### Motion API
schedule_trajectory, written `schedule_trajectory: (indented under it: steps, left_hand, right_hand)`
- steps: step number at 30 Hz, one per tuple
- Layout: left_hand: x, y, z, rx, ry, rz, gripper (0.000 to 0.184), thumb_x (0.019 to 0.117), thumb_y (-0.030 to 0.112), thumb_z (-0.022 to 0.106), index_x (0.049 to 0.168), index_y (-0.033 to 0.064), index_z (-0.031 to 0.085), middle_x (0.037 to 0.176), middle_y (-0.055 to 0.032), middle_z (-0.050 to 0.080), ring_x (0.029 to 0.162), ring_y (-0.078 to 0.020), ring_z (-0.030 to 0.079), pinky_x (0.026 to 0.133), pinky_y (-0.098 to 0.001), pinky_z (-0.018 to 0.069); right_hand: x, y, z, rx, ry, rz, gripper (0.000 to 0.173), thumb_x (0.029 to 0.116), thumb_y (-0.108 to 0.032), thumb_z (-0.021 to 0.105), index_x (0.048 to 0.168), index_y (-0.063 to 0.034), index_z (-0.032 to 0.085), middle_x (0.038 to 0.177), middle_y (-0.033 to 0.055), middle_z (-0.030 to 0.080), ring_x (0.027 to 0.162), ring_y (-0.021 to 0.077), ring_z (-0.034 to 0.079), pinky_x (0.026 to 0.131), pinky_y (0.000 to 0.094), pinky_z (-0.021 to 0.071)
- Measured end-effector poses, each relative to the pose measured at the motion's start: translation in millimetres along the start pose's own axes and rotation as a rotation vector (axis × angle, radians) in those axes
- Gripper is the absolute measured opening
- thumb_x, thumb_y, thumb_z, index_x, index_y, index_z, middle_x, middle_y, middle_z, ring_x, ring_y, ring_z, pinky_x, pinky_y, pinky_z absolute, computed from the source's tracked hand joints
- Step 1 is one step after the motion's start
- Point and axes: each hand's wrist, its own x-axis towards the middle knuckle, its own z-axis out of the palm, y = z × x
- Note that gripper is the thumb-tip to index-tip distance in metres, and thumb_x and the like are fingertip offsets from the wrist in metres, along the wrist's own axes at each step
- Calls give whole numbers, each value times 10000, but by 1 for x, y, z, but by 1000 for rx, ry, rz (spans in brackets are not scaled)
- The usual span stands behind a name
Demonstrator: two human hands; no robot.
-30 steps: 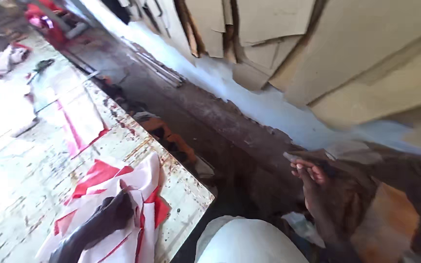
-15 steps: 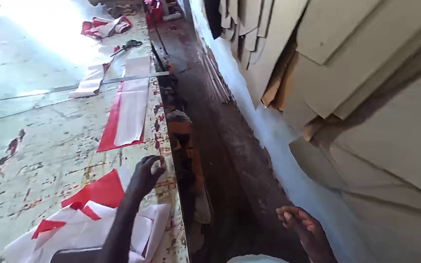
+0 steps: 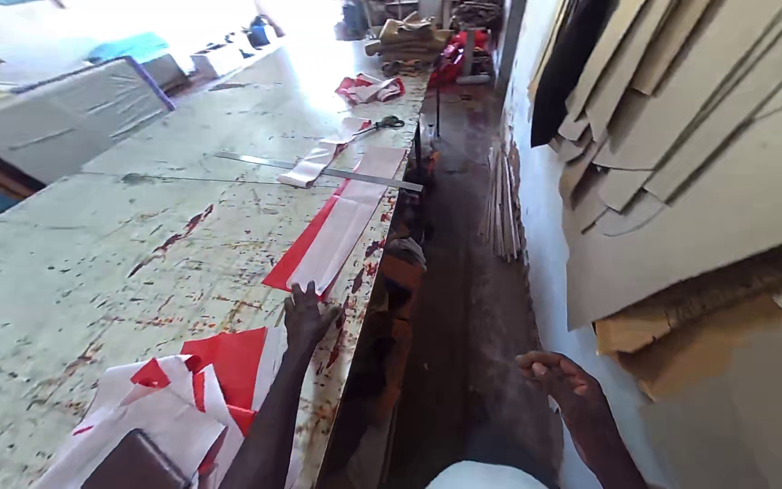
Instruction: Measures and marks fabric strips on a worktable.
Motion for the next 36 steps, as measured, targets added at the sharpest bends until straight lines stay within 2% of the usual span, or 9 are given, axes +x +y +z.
schedule_trajectory:
  steps: [4, 11, 17, 20, 22, 25, 28, 31, 36]
  left_hand:
    - [40, -7, 15, 158, 14, -80, 790, 897, 655, 629, 1490, 141, 536, 1580, -284, 380, 1443, -515, 361, 1117, -681, 359]
    - [44, 2, 34, 261, 235, -45, 336, 983, 253, 624, 1280, 115, 702, 1378, -265, 593, 1290, -479, 550, 1045, -622, 465]
    - [43, -1, 53, 138, 434, -56, 299, 969, 175, 584, 1209, 67, 727, 1416, -300, 563, 1343, -514, 498, 1136, -640, 363]
    - [48, -6, 53, 133, 426, -39, 341, 979, 247, 568, 1234, 69, 706, 1414, -259, 581, 1363, -454, 502, 1173, -567, 349]
    - [48, -9, 49, 55, 431, -44, 431, 938, 255, 638, 1276, -12, 654, 1399, -312, 557, 1352, -495, 490, 1169, -618, 333]
    - [43, 0, 51, 16, 511, -168, 418, 818, 215, 721, 1161, -22, 698, 1251, -301, 619, 1206, -480, 580, 1055, -604, 455]
    - [57, 11, 39, -62, 565, -320, 274, 910, 211, 672, 1107, 30, 730, 1154, -201, 676, 1117, -363, 646, 985, -512, 540]
    - [74, 31, 29, -176, 564, -603, 316, 869, 134, 708, 1148, -15, 699, 1153, -234, 653, 1083, -380, 642, 957, -539, 540]
    - [96, 43, 18, -235, 573, -916, 268, 958, 108, 647, 1197, -11, 667, 1121, -206, 670, 1025, -326, 666, 936, -524, 551]
  right_hand:
    - [76, -20, -28, 10, -109, -22, 234, 990, -94, 589, 1174, 17, 679, 1126, 134, 740, 991, 256, 727, 862, 396, 621]
    - [183, -39, -59, -5, -130, -36, 240, 993, -60, 587, 1204, 28, 659, 1147, 131, 737, 1030, 245, 722, 881, 392, 615]
    - [297, -31, -44, -16, -153, 37, 250, 985, -68, 595, 1210, 22, 659, 1152, 129, 734, 1026, 237, 720, 886, 384, 608]
    - [383, -27, -2, -107, -210, 31, 325, 966, -163, 638, 1240, 10, 651, 1164, 127, 731, 1032, 240, 713, 865, 382, 607]
    - [444, -17, 51, -192, -326, 5, 370, 954, -214, 674, 1260, -8, 650, 1183, 109, 723, 1055, 216, 703, 881, 366, 602]
    - [514, 6, 146, -414, -570, -92, 477, 919, -305, 728, 1305, -37, 645, 1284, 103, 680, 1156, 191, 665, 974, 379, 569]
    - [549, 27, 237, -548, -871, -353, 487, 923, -384, 727, 1288, -67, 678, 1378, 109, 628, 1275, 223, 596, 1061, 446, 517]
    - [559, 34, 301, -627, -1063, -459, 460, 920, -408, 733, 1276, -119, 696, 1460, 85, 573, 1328, 240, 557, 1074, 468, 504]
    - [594, 61, 331, -608, -978, -507, 451, 917, -398, 721, 1257, -101, 707, 1483, 112, 550, 1343, 274, 544, 1064, 484, 508]
